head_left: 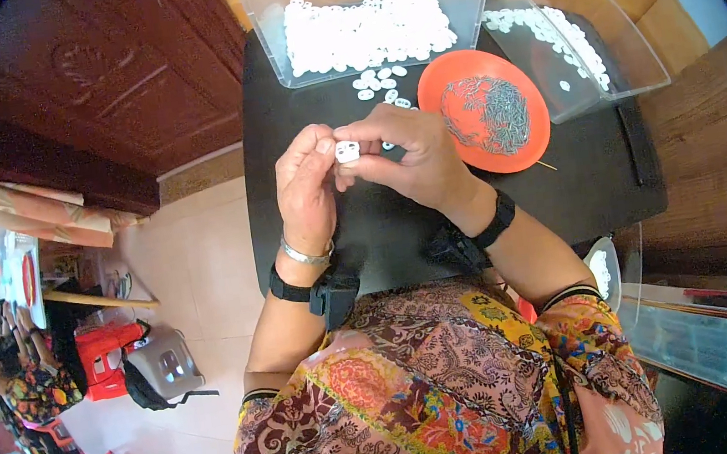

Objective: Assembling small white plastic components by hand on a workbench.

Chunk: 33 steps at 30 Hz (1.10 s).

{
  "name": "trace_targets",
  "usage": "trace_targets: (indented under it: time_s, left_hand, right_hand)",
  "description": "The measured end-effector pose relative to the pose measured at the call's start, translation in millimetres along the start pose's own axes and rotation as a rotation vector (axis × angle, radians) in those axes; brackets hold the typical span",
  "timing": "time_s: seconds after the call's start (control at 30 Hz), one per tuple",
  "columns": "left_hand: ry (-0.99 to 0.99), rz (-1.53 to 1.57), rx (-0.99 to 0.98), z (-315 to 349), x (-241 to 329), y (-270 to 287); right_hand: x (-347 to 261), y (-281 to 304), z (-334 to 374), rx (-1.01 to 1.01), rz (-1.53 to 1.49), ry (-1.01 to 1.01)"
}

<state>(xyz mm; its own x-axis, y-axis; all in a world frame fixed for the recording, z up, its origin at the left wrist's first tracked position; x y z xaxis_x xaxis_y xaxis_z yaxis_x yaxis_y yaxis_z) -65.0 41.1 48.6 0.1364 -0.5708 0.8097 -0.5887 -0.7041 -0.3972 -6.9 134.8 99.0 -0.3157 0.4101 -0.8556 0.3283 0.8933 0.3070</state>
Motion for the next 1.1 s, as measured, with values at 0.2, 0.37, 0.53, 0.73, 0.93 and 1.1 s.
trace_targets:
  time_s: [0.2,0.37,0.53,0.73,0.93,1.1]
  left_hand:
    - [-0.028,-0.035,-0.005,0,4,-2]
    - [-0.048,-0.036,-0.028,-1,6,-3]
    - [-0.06,-0.04,-0.012,-1,8,-3]
    - [-0.069,-0.026,-0.009,0,8,-2]
    - [-0.09,-0.04,-0.001,-1,12,-3]
    - [-0.105,-0.061,-0.009,0,13,-5]
  right_hand:
    - [-5,2,1,0.024,0.001,0.047]
    - [-6,3,1,0.039,-0.005,0.059]
    - [-5,3,2,0.033,-0.04,0.062]
    - [-7,2,2,0.023,-0.029,0.059]
    - [-7,2,2,0.032,-0.037,0.1]
    - [-6,4,5,0.072,-0.006,0.121]
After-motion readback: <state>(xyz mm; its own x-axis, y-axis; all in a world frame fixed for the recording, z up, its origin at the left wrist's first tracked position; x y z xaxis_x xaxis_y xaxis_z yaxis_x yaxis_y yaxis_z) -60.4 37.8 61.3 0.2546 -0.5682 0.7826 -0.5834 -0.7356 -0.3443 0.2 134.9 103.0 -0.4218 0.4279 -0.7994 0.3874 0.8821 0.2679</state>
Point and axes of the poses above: each hand's wrist, its own z-axis away from the middle knuckle, its own y-axis out of the back of the hand, x = y × z, the point moved 10 cm from there along -z, towards the middle knuckle, and after that the axes turned 14 degrees about -y, right-handed, at the moved point
